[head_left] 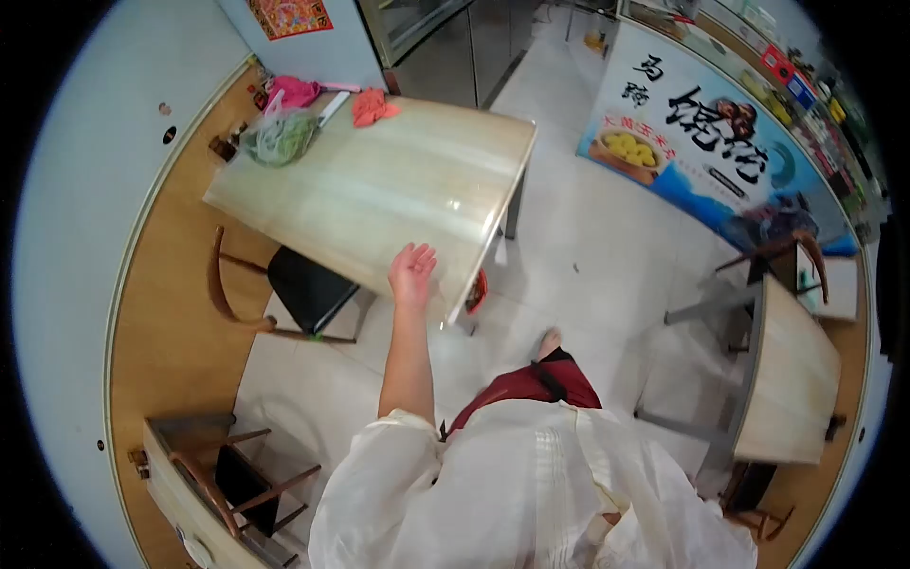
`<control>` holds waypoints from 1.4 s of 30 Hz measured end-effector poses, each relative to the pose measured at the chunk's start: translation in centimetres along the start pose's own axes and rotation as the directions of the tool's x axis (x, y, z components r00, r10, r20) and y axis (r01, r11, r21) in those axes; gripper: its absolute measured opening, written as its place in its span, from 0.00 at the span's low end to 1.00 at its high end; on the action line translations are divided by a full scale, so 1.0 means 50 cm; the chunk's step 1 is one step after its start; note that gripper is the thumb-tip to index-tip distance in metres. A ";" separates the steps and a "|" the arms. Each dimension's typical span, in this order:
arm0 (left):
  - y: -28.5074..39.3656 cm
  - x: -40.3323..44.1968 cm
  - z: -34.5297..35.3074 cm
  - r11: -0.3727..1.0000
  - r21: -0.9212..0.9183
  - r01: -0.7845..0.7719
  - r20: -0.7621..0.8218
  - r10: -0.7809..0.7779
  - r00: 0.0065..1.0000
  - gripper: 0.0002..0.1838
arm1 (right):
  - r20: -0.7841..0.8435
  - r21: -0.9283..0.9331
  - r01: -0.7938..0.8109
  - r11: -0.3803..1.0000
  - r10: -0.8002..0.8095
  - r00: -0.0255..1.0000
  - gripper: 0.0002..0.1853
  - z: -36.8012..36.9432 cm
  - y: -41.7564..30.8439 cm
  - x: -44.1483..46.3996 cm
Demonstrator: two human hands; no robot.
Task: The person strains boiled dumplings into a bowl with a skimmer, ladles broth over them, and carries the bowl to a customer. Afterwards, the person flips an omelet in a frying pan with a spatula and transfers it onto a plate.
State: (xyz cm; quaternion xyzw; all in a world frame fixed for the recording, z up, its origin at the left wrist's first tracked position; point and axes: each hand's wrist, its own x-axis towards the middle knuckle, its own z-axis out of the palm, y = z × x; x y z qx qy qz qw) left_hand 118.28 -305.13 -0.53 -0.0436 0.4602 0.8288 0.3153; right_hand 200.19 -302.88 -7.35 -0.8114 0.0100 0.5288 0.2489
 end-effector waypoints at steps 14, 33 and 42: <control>-0.130 0.161 0.110 0.906 -0.419 -0.053 -0.473 -0.168 0.865 0.18 | 0.680 -0.678 0.730 -0.080 -0.444 0.583 0.19 1.285 -0.914 0.142; -0.219 1.248 1.432 0.765 0.642 0.049 0.422 -0.406 0.811 0.22 | 0.850 -0.464 0.883 0.070 -0.246 0.466 0.09 2.628 -1.400 -0.236; -0.201 1.510 1.850 0.612 0.662 -0.433 0.737 -0.429 0.522 0.20 | 0.992 0.059 0.982 -0.179 -0.103 -0.079 0.11 3.034 -1.417 -0.380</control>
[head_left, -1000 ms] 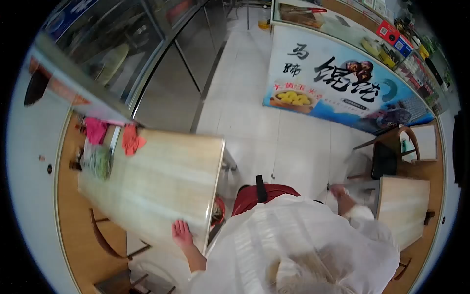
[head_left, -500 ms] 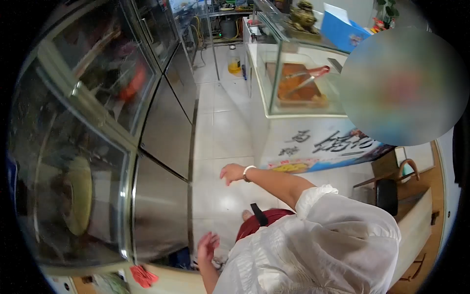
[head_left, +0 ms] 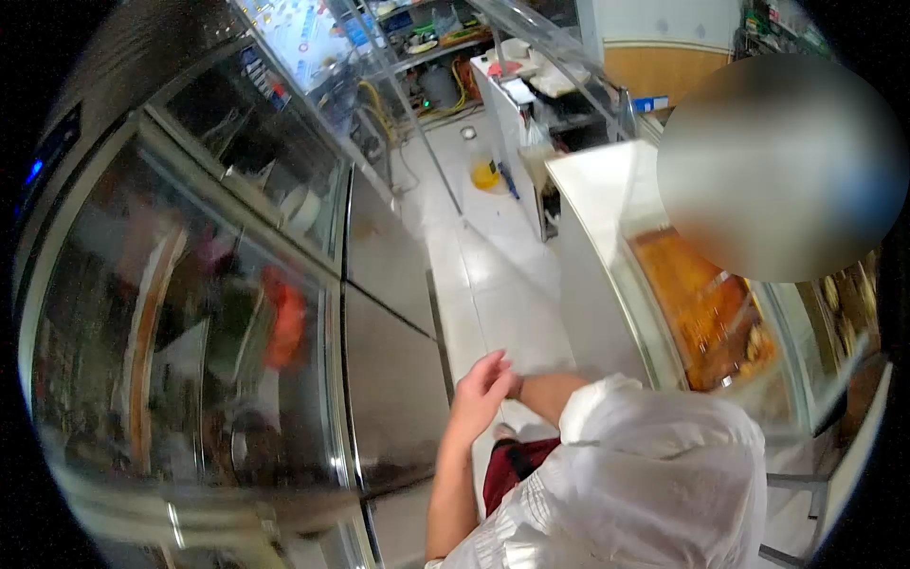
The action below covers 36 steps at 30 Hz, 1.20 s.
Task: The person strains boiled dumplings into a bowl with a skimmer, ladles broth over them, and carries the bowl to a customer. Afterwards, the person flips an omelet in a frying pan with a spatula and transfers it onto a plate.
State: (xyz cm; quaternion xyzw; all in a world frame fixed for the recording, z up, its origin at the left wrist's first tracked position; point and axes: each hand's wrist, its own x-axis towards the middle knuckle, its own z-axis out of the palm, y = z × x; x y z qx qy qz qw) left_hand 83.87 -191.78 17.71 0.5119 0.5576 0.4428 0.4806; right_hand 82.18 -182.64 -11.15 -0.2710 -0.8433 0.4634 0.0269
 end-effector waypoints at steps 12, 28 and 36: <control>-0.010 0.639 -0.206 0.986 -0.166 -0.033 0.292 0.081 0.953 0.16 | -0.552 0.245 -0.410 0.879 0.474 0.686 0.12 -0.537 0.383 0.097; 0.103 1.687 -0.527 0.819 0.516 -0.249 0.192 0.173 0.966 0.16 | -0.225 -0.843 0.482 0.238 -0.971 0.086 0.13 -1.609 -0.352 0.429; 0.090 2.169 -0.597 0.606 0.521 -0.602 0.469 0.386 0.794 0.14 | -0.111 -0.831 0.550 0.082 -0.994 -0.020 0.13 -1.886 -0.249 0.792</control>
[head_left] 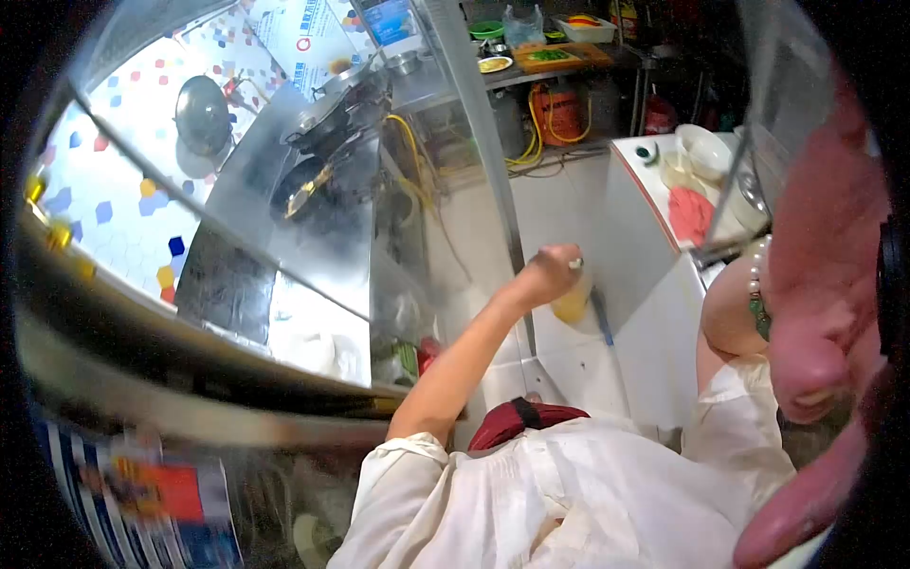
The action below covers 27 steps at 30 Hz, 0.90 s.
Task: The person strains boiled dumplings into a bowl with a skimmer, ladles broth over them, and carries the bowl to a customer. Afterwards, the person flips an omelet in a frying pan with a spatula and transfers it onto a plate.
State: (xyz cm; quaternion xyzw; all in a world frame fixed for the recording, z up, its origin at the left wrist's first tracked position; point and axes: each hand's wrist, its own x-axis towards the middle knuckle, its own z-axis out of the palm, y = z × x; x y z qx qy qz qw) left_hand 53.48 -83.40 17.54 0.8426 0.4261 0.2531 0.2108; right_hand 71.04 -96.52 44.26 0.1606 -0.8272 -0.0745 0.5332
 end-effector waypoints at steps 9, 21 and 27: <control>-0.342 0.180 -0.100 0.907 -0.138 0.399 -0.081 -0.412 0.908 0.17 | -0.035 0.004 0.018 1.000 -0.018 0.999 0.14 0.087 0.481 -0.118; -0.603 0.073 -0.360 0.398 -0.818 0.415 -0.447 -0.894 -0.023 0.14 | -0.131 0.285 0.197 0.938 -0.166 0.977 0.15 0.316 1.165 -0.224; -0.791 0.022 -0.318 0.284 -0.944 0.168 -0.328 -0.870 -0.369 0.11 | -0.163 0.390 0.241 0.889 -0.191 0.968 0.16 0.510 1.392 -0.249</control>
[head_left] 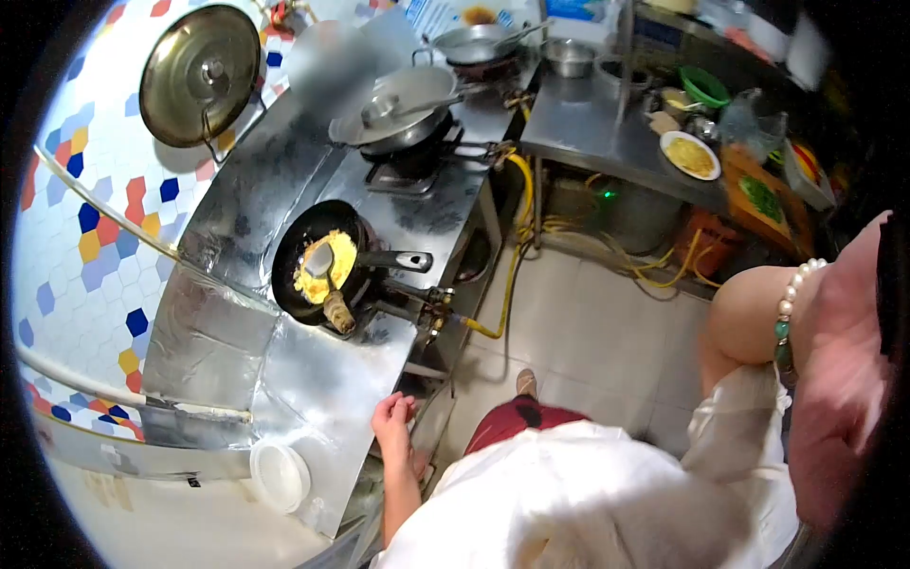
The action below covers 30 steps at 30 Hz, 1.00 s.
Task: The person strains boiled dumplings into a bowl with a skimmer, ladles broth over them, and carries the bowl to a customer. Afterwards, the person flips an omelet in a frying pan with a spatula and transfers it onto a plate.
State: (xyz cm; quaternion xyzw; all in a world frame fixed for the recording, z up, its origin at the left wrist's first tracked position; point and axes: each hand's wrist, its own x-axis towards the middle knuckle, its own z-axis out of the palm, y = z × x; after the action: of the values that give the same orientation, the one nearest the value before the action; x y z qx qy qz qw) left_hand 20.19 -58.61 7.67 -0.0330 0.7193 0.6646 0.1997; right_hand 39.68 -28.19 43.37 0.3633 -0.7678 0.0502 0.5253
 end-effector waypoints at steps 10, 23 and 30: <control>0.057 0.144 0.235 0.984 -0.058 0.167 0.057 -0.164 0.985 0.10 | -0.347 0.048 -0.677 0.734 0.648 0.678 0.18 0.037 0.362 -0.350; 0.096 0.288 0.706 0.984 0.179 0.002 0.242 -0.046 0.969 0.07 | -0.160 0.878 -0.466 -0.106 0.855 -0.494 0.10 -0.200 0.367 -1.628; 0.216 0.274 1.041 0.911 0.381 -0.157 0.526 -0.074 0.847 0.11 | -0.295 0.512 -0.722 -0.464 0.695 -0.656 0.20 -0.407 0.404 -1.665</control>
State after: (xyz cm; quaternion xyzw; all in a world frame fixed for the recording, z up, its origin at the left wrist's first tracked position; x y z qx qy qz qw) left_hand 16.91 -3.96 11.42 0.2099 0.7594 0.4863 0.3779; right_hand 58.35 37.96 -11.67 -0.5336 -0.4668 0.5658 0.4210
